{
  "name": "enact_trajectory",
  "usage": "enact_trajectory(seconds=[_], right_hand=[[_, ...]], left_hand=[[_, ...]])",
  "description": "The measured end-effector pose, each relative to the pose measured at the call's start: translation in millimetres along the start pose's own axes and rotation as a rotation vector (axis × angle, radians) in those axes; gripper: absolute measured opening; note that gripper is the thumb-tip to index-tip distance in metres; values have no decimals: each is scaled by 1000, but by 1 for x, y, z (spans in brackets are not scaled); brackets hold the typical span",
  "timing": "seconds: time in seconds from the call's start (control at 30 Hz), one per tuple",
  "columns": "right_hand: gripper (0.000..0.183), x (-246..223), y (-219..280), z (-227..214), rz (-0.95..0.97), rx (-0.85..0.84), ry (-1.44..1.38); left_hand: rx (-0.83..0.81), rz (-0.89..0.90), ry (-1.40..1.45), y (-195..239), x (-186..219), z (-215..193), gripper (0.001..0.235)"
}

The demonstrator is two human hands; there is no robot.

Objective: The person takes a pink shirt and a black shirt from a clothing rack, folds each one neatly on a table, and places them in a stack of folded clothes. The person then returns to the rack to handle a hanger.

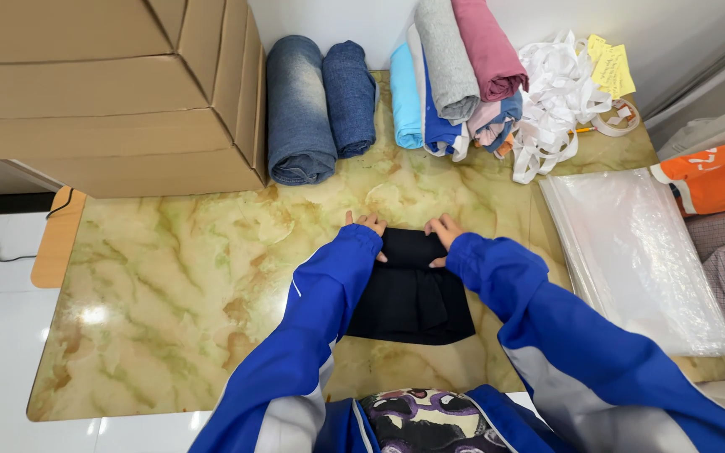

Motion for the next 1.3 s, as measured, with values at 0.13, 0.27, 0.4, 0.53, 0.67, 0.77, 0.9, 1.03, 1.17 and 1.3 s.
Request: enact_trajectory(seconds=[0.13, 0.27, 0.4, 0.53, 0.67, 0.77, 0.9, 1.03, 1.17, 1.3], right_hand=[[81, -22, 33, -12, -59, 122, 150], [113, 22, 11, 3, 83, -40, 149], [93, 17, 13, 7, 67, -45, 345], [100, 8, 33, 20, -267, 412, 676], [101, 3, 48, 24, -428, 746, 659], [95, -20, 60, 5, -319, 481, 420], [85, 7, 34, -3, -130, 204, 213], [115, 48, -8, 27, 70, -121, -4], [113, 24, -7, 32, 72, -55, 338], [107, -21, 46, 36, -102, 225, 636]], left_hand=[[293, 144, -181, 24, 23, -11, 100], [1068, 202, -442, 48, 40, -7, 21], [1286, 189, -587, 100, 63, -11, 10], [779, 145, -260, 117, 71, 4, 67], [519, 100, -33, 142, 86, -4, 110], [559, 91, -75, 131, 81, 9, 119], [499, 146, -88, 115, 62, 25, 118], [479, 271, -168, 107, 49, 25, 105], [383, 231, -154, 100, 39, 16, 106], [415, 133, -156, 103, 45, -5, 115]])
Point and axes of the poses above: each hand's wrist, its own y-axis away from the middle knuckle, its own z-axis out of the palm, x = y × z, the point moved 6 cm from there along -y, towards the middle knuckle, and after that the axes turned 6 degrees about z, right-handed, at the moved point
